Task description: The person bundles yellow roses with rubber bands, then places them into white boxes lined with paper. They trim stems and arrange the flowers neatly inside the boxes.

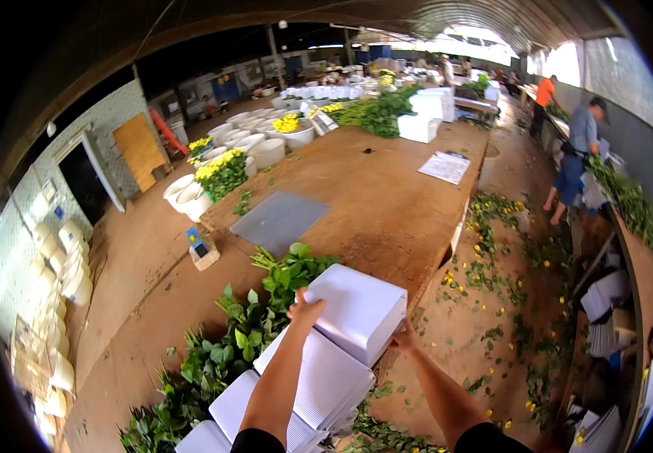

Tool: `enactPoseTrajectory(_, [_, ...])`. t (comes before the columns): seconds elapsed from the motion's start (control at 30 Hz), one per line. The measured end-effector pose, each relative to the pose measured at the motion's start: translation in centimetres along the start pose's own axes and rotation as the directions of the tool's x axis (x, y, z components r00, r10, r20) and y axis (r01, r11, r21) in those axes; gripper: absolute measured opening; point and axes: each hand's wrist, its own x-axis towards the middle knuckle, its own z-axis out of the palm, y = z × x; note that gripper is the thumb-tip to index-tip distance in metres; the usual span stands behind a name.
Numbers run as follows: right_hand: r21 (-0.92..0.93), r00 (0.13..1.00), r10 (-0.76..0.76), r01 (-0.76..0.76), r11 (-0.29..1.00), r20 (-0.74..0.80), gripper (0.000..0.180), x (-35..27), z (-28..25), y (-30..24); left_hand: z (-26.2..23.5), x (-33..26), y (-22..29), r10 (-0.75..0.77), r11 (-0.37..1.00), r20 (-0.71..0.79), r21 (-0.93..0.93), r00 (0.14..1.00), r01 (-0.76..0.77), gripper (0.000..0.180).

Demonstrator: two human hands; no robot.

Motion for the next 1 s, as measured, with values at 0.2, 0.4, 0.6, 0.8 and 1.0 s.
enactPoseTrajectory(0.2, [0.186, 0.861, 0.362, -0.445, 0.876, 0.357, 0.033, 3.1, -11.3, 4.0, 0.7, -1.5, 0.7, 0.312, 0.949, 0.097, -0.075, 0.945, -0.306, 0.059])
enactPoseTrajectory(0.4, [-0.763, 0.99, 0.113, -0.012, 0.647, 0.081, 0.036, -18.4, -24.1, 5.2, -2.7, -2.9, -0.7, 0.532, 0.289, 0.084, 0.917, 0.842, -0.274, 0.053])
enactPoseTrajectory(0.6, [-0.546, 0.5, -0.285, -0.517, 0.66, -0.818, 0.028, -49.4, -45.2, 8.2, 6.5, -26.2, 12.7, 0.835, 0.51, -0.104, 0.514, 0.54, -0.69, 0.042])
enactPoseTrajectory(0.8, [-0.257, -0.627, -0.619, -0.573, 0.778, -0.474, 0.036, -75.6, -55.8, 3.0, 31.8, -52.6, 15.4, 0.867, -0.061, 0.409, -0.481, -0.285, -0.875, 0.026])
enactPoseTrajectory(1.0, [-0.439, -0.087, -0.524, -0.442, 0.782, -0.847, 0.034, -86.2, -66.0, 4.7, 41.1, -87.8, 22.2, 0.655, 0.039, 0.414, -0.854, -0.633, -0.518, 0.041])
